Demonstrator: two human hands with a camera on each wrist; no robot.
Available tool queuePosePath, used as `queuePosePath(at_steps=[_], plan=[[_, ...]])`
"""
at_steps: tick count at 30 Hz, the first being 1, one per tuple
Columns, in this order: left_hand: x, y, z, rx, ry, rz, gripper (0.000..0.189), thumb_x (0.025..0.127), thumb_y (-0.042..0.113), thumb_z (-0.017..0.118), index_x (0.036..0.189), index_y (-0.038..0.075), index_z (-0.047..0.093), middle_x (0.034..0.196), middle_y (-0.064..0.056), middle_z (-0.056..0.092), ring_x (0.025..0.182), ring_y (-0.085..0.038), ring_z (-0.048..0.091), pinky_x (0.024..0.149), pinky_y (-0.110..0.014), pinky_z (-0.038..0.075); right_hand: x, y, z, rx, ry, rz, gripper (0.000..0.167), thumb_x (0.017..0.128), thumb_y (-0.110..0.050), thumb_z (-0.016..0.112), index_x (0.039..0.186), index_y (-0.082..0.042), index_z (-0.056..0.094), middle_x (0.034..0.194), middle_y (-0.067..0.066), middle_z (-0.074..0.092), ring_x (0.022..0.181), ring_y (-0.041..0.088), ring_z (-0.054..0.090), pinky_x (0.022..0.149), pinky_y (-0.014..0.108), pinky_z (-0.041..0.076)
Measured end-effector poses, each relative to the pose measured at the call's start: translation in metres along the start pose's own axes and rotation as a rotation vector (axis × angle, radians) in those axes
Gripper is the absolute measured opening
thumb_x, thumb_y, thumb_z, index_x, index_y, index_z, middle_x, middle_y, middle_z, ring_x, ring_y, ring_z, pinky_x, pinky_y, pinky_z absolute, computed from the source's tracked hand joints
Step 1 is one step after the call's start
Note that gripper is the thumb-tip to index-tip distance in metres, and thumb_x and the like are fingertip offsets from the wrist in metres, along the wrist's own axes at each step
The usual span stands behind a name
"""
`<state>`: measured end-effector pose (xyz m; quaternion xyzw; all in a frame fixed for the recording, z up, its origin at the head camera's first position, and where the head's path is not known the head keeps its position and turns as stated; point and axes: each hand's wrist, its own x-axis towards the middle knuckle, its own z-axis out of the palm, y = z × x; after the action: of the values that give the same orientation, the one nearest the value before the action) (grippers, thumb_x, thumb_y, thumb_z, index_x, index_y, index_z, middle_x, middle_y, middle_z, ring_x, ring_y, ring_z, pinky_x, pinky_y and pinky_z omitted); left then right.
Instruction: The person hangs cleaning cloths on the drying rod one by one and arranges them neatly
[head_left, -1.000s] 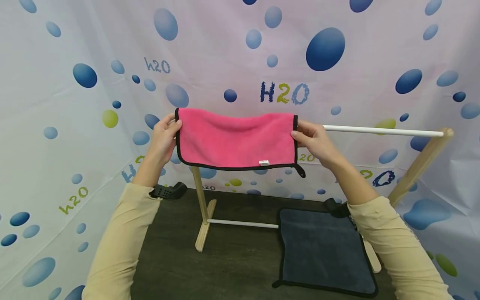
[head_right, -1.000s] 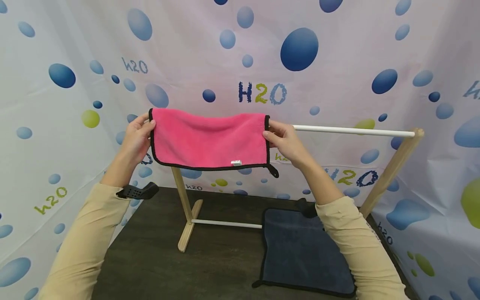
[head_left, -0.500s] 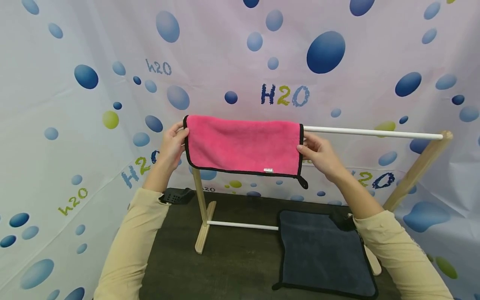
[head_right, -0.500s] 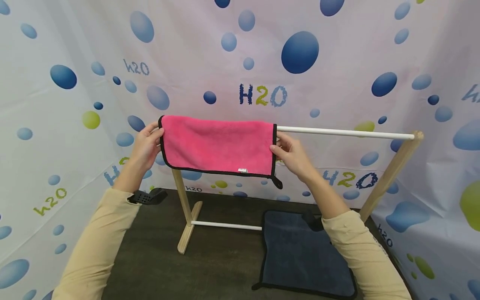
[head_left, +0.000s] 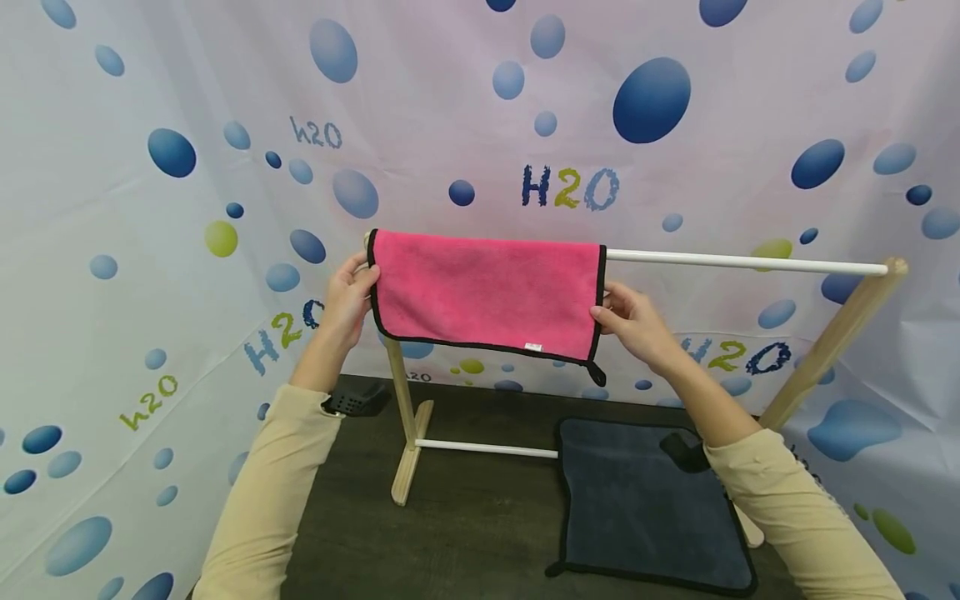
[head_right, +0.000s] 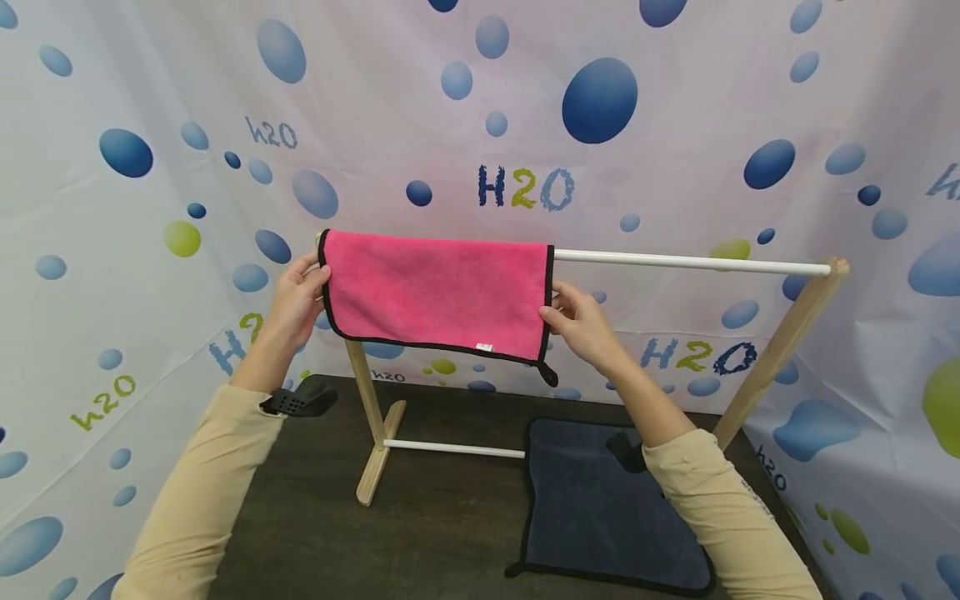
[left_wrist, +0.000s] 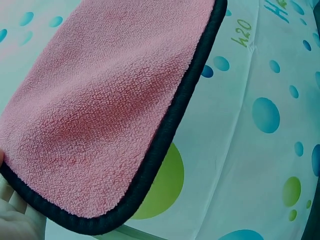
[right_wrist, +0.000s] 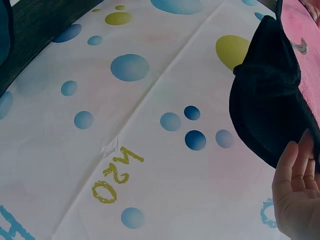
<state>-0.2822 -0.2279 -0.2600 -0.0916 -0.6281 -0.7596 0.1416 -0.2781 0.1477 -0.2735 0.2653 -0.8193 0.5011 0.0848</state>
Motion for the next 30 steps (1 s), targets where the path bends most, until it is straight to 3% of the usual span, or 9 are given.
queuePosePath(at_steps=[6,12,21,27,30], plan=[[0.001,-0.001,0.002,0.01,0.01,0.022,0.024,0.096,0.01,0.043,0.119,0.009,0.048,0.089,0.005,0.062,0.083,-0.007,0.057,0.072,-0.019,0.048,0.003,-0.003,0.0,0.007,0.005,-0.021,0.046,0.092,-0.004,0.05,0.136,0.001,0.036,0.079,0.01,0.058,0.071,0.004,0.058,0.069,0.018,0.05],[0.0,-0.004,0.001,0.001,0.023,0.025,0.025,0.096,0.01,0.043,0.121,0.007,0.046,0.09,0.006,0.062,0.084,-0.007,0.058,0.072,-0.019,0.048,0.002,-0.001,0.002,-0.007,-0.002,0.02,0.05,0.093,-0.006,0.05,0.139,-0.002,0.033,0.084,0.016,0.058,0.073,0.007,0.058,0.07,0.019,0.05],[-0.006,-0.019,-0.008,0.011,0.002,0.019,0.021,0.095,0.007,0.045,0.116,0.009,0.047,0.087,0.008,0.064,0.078,-0.004,0.06,0.071,-0.018,0.049,-0.003,0.009,0.01,0.037,-0.002,0.022,0.054,0.092,-0.005,0.051,0.141,-0.004,0.028,0.088,0.021,0.059,0.075,0.007,0.058,0.072,0.019,0.05],[-0.011,-0.033,-0.013,0.054,0.0,0.016,0.025,0.095,0.005,0.045,0.12,0.004,0.045,0.087,0.013,0.065,0.078,-0.002,0.061,0.071,-0.018,0.049,-0.01,0.017,0.016,0.102,-0.037,-0.001,0.057,0.092,-0.002,0.049,0.143,-0.004,0.023,0.09,0.025,0.06,0.075,0.009,0.059,0.073,0.021,0.05],[-0.012,-0.038,-0.015,0.06,0.004,0.012,0.025,0.094,0.003,0.045,0.119,0.003,0.046,0.085,0.014,0.065,0.076,-0.001,0.061,0.07,-0.017,0.049,-0.015,0.021,0.018,0.081,-0.047,0.007,0.057,0.092,-0.002,0.05,0.142,-0.003,0.024,0.088,0.024,0.06,0.074,0.01,0.058,0.071,0.022,0.049]])
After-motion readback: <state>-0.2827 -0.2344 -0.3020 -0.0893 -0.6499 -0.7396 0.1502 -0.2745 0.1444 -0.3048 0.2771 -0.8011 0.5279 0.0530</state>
